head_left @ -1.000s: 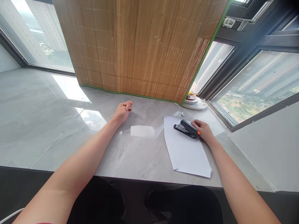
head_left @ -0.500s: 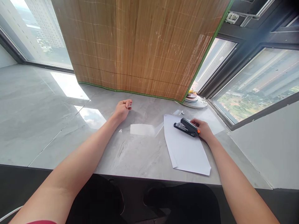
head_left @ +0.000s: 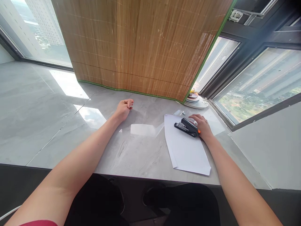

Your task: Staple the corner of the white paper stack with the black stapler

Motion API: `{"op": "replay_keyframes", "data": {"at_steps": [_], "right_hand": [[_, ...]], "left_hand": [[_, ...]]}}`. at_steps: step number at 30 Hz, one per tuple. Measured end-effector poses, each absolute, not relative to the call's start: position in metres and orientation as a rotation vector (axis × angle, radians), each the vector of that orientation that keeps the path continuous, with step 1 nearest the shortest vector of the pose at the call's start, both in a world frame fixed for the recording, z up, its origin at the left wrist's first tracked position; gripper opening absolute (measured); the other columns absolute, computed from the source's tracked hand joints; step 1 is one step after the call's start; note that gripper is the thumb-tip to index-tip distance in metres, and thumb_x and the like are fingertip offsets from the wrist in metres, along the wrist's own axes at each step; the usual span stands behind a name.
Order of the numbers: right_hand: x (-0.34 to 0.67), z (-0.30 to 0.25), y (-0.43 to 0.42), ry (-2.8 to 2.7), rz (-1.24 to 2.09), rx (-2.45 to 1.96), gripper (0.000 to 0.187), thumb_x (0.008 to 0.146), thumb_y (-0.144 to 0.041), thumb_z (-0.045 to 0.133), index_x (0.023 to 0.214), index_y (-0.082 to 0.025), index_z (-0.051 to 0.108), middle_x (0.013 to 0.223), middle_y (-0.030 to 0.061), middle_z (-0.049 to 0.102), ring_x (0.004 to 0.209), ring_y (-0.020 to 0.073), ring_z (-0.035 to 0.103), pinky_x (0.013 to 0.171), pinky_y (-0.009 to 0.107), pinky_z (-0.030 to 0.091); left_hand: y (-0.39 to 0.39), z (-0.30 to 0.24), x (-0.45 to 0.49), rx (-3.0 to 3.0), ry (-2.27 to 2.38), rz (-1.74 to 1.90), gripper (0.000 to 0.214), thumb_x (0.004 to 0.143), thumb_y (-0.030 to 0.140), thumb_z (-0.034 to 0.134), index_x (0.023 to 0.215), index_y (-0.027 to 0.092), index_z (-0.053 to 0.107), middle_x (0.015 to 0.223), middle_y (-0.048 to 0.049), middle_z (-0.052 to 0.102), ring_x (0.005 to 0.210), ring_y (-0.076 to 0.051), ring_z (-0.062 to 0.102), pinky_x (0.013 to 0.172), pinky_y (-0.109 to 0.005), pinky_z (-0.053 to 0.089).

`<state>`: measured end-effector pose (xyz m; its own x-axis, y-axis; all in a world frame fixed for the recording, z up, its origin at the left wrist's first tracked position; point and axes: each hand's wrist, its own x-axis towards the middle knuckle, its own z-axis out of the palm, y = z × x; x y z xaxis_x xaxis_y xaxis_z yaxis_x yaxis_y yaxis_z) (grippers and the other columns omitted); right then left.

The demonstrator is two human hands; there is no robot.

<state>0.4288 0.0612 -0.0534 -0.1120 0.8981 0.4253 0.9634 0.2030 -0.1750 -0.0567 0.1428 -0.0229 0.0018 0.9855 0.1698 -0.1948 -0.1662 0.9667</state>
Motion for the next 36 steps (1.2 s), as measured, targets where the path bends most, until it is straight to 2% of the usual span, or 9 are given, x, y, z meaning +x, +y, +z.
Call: {"op": "replay_keyframes", "data": {"at_steps": [6, 10, 15, 18, 21, 25, 28, 33, 36], "right_hand": [[0.435, -0.067, 0.073, -1.934, -0.272, -1.832, 0.038, 0.103, -0.037, 0.053, 0.13, -0.022, 0.075, 0.133, 0.0177, 0.074, 0.122, 0.0382, 0.067, 0.105, 0.055, 0.055], [0.436, -0.069, 0.08, -2.061, -0.212, -1.801, 0.047, 0.107, -0.038, 0.046, 0.143, -0.02, 0.069, 0.149, 0.0175, 0.068, 0.139, 0.0361, 0.062, 0.117, 0.055, 0.051], [0.435, -0.073, 0.087, -2.18, -0.155, -1.843, 0.055, 0.105, -0.026, 0.039, 0.157, -0.026, 0.059, 0.164, 0.012, 0.057, 0.154, 0.0335, 0.051, 0.124, 0.063, 0.044], [0.431, -0.072, 0.086, -2.223, -0.167, -1.918, 0.058, 0.107, -0.025, 0.037, 0.161, -0.033, 0.054, 0.167, 0.0087, 0.054, 0.158, 0.0347, 0.046, 0.123, 0.071, 0.04], [0.418, -0.063, 0.082, -2.306, -0.149, -1.963, 0.059, 0.108, -0.026, 0.035, 0.165, -0.032, 0.05, 0.17, 0.0092, 0.05, 0.161, 0.0361, 0.041, 0.122, 0.076, 0.038], [0.379, -0.046, 0.081, -2.41, -0.096, -2.026, 0.06, 0.11, -0.026, 0.032, 0.169, -0.028, 0.043, 0.175, 0.0104, 0.041, 0.165, 0.0347, 0.034, 0.123, 0.078, 0.034], [0.333, -0.036, 0.086, -2.46, -0.116, -2.003, 0.059, 0.112, -0.026, 0.029, 0.17, -0.025, 0.041, 0.177, 0.0096, 0.038, 0.166, 0.0328, 0.031, 0.126, 0.078, 0.029], [0.233, -0.031, 0.096, -2.58, -0.11, -1.797, 0.06, 0.11, -0.02, 0.033, 0.17, -0.025, 0.042, 0.176, 0.0115, 0.038, 0.165, 0.0347, 0.032, 0.127, 0.08, 0.026], [0.168, -0.032, 0.105, -2.571, -0.029, -1.655, 0.06, 0.11, -0.018, 0.035, 0.168, -0.029, 0.045, 0.175, 0.0095, 0.042, 0.164, 0.0355, 0.035, 0.128, 0.079, 0.026]], "left_hand": [[0.144, -0.024, -0.056, 1.179, 0.942, 1.415, 0.013, 0.043, 0.016, 0.045, 0.051, 0.019, 0.035, 0.092, -0.0055, 0.06, 0.082, -0.014, 0.051, 0.066, -0.025, 0.041], [0.146, -0.026, -0.058, 1.173, 0.948, 1.422, 0.013, 0.042, 0.017, 0.044, 0.052, 0.019, 0.036, 0.093, -0.0057, 0.061, 0.082, -0.014, 0.051, 0.066, -0.025, 0.041], [0.145, -0.025, -0.058, 1.142, 0.961, 1.438, 0.012, 0.042, 0.017, 0.044, 0.051, 0.019, 0.036, 0.094, -0.0057, 0.061, 0.082, -0.014, 0.052, 0.065, -0.024, 0.041], [0.145, -0.023, -0.06, 1.126, 0.971, 1.438, 0.014, 0.043, 0.016, 0.046, 0.051, 0.019, 0.034, 0.094, -0.006, 0.062, 0.082, -0.015, 0.052, 0.065, -0.025, 0.042], [0.147, -0.023, -0.062, 1.102, 0.978, 1.463, 0.015, 0.045, 0.016, 0.048, 0.052, 0.019, 0.035, 0.095, -0.0061, 0.063, 0.081, -0.015, 0.053, 0.065, -0.026, 0.043], [0.153, -0.026, -0.067, 1.051, 0.95, 1.51, 0.017, 0.047, 0.011, 0.052, 0.052, 0.018, 0.037, 0.094, -0.0057, 0.062, 0.08, -0.014, 0.053, 0.064, -0.025, 0.042], [0.16, -0.025, -0.076, 0.952, 0.891, 1.566, 0.026, 0.053, 0.006, 0.058, 0.052, 0.017, 0.035, 0.093, -0.0049, 0.062, 0.074, -0.011, 0.051, 0.061, -0.023, 0.04], [0.17, -0.016, -0.121, 0.58, 0.732, 1.784, 0.044, 0.062, -0.001, 0.065, 0.06, 0.017, 0.026, 0.087, -0.0016, 0.064, 0.066, -0.009, 0.05, 0.058, -0.022, 0.039], [0.17, -0.012, -0.151, 0.463, 0.719, 1.881, 0.049, 0.068, -0.003, 0.066, 0.065, 0.017, 0.022, 0.085, 0.001, 0.065, 0.065, -0.008, 0.052, 0.059, -0.021, 0.04]]}}
